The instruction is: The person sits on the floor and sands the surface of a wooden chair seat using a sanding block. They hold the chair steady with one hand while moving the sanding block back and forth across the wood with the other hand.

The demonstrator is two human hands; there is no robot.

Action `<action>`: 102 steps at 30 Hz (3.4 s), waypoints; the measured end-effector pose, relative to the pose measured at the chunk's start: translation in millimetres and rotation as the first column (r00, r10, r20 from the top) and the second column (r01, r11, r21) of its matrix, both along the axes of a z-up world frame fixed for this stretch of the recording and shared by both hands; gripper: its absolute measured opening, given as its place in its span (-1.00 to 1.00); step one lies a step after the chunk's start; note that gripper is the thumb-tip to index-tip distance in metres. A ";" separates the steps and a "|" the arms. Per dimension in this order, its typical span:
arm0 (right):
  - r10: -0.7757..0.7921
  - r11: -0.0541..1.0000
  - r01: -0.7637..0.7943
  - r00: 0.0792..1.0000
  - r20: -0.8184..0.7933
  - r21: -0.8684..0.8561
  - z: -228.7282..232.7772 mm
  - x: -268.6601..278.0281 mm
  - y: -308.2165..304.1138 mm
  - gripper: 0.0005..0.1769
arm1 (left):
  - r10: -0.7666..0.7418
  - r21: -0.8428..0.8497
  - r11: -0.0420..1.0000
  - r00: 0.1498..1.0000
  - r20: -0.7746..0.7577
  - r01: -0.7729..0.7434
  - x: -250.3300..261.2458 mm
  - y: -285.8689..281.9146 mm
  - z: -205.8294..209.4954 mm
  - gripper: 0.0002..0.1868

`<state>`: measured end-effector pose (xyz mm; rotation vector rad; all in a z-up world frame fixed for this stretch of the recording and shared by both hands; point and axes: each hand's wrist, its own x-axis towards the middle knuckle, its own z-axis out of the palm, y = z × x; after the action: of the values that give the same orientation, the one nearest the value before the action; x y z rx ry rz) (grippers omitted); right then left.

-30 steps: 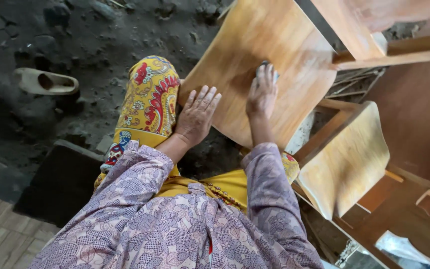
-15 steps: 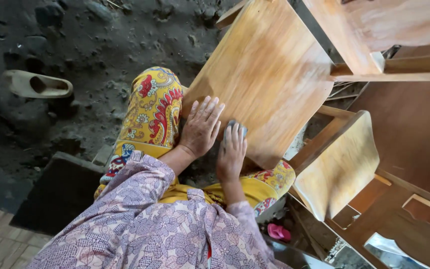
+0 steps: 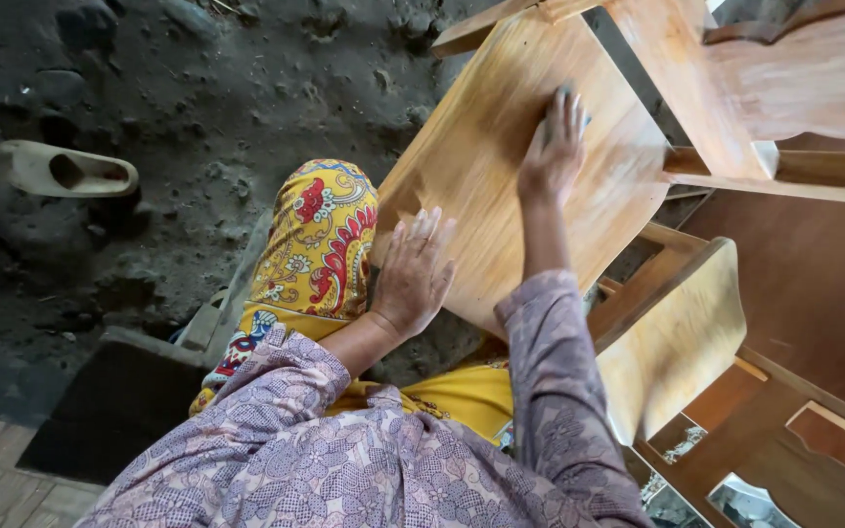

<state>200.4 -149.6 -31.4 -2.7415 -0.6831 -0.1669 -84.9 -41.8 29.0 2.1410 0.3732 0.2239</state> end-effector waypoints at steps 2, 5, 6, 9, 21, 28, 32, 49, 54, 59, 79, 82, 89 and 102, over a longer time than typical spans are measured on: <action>0.017 0.996 -0.016 1.000 -0.016 0.089 -11.1 24.7 0.2 -0.49 | 0.004 0.024 1.000 1.000 -0.001 -0.004 2.3 -1.7 -0.2 -0.39; 0.054 0.983 -0.040 0.996 -0.075 0.181 1.4 6.6 7.4 -0.51 | -0.010 0.042 0.999 1.000 -0.013 0.010 0.8 -0.9 2.5 -0.42; 0.077 0.980 -0.054 0.991 -0.111 0.193 10.9 -6.8 12.0 -0.47 | -0.022 0.044 0.999 1.000 -0.016 0.022 0.9 -0.1 3.9 -0.43; 0.060 0.995 -0.051 0.992 0.113 -0.082 -0.7 -79.4 -2.7 -0.40 | 0.041 -0.017 0.999 0.999 0.033 -0.041 0.8 -5.0 -4.7 -0.46; 0.076 0.926 -0.107 0.992 -0.099 -0.361 13.2 -218.2 -38.1 -0.27 | 0.092 -0.082 0.993 0.992 0.087 -0.085 -1.2 -4.9 -1.9 -0.52; 0.055 0.991 -0.035 0.987 0.153 -0.130 -21.2 -13.2 7.6 -0.44 | 0.074 -0.158 0.985 0.995 0.059 -0.064 5.6 4.4 12.8 -0.51; 0.080 0.996 -0.084 0.986 0.150 0.019 -46.6 88.6 6.8 -0.45 | 0.067 -0.162 0.985 0.996 0.051 -0.058 5.9 7.2 16.5 -0.57; 0.049 0.788 -0.027 0.999 0.019 -0.616 61.0 -219.2 10.0 -0.40 | 0.166 -0.052 0.986 0.965 0.203 -0.159 6.7 -3.2 -8.2 -0.63; 0.055 0.998 -0.059 0.926 -0.373 0.001 49.7 -305.0 -39.4 -0.38 | 0.126 0.054 0.988 0.959 0.252 -0.144 1.8 -8.3 -25.0 -0.62; -0.158 0.812 0.392 0.861 -0.483 0.433 82.4 -304.8 -13.1 -0.66 | 0.117 0.063 0.988 0.957 0.266 -0.138 -10.0 -13.0 -27.6 -0.60; 0.588 -0.438 0.899 0.290 -0.755 0.005 50.8 -326.7 -55.7 -0.72 | 0.062 -0.542 0.840 0.998 0.028 -0.037 -61.8 -65.5 41.8 -0.73; 0.649 -0.354 0.934 0.276 -0.709 0.040 54.9 -335.8 -50.7 -0.65 | 0.032 -0.418 0.908 0.996 0.078 0.003 -59.5 -68.7 97.1 -0.76; 0.574 -0.177 0.960 0.280 -0.770 0.218 25.0 -340.6 -50.7 -0.74 | -0.134 -0.040 0.985 0.899 0.418 0.166 -47.4 -61.9 32.8 -0.52; 0.278 -0.039 0.997 0.077 -0.957 0.069 -113.2 -341.7 -90.8 -0.66 | -0.393 0.771 0.584 0.920 -0.007 0.255 -34.9 -45.1 -51.6 -0.33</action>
<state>-141.3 -240.4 -144.6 -0.9985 0.8992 0.6280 -119.7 -86.9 -22.6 2.9528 -0.3020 0.3944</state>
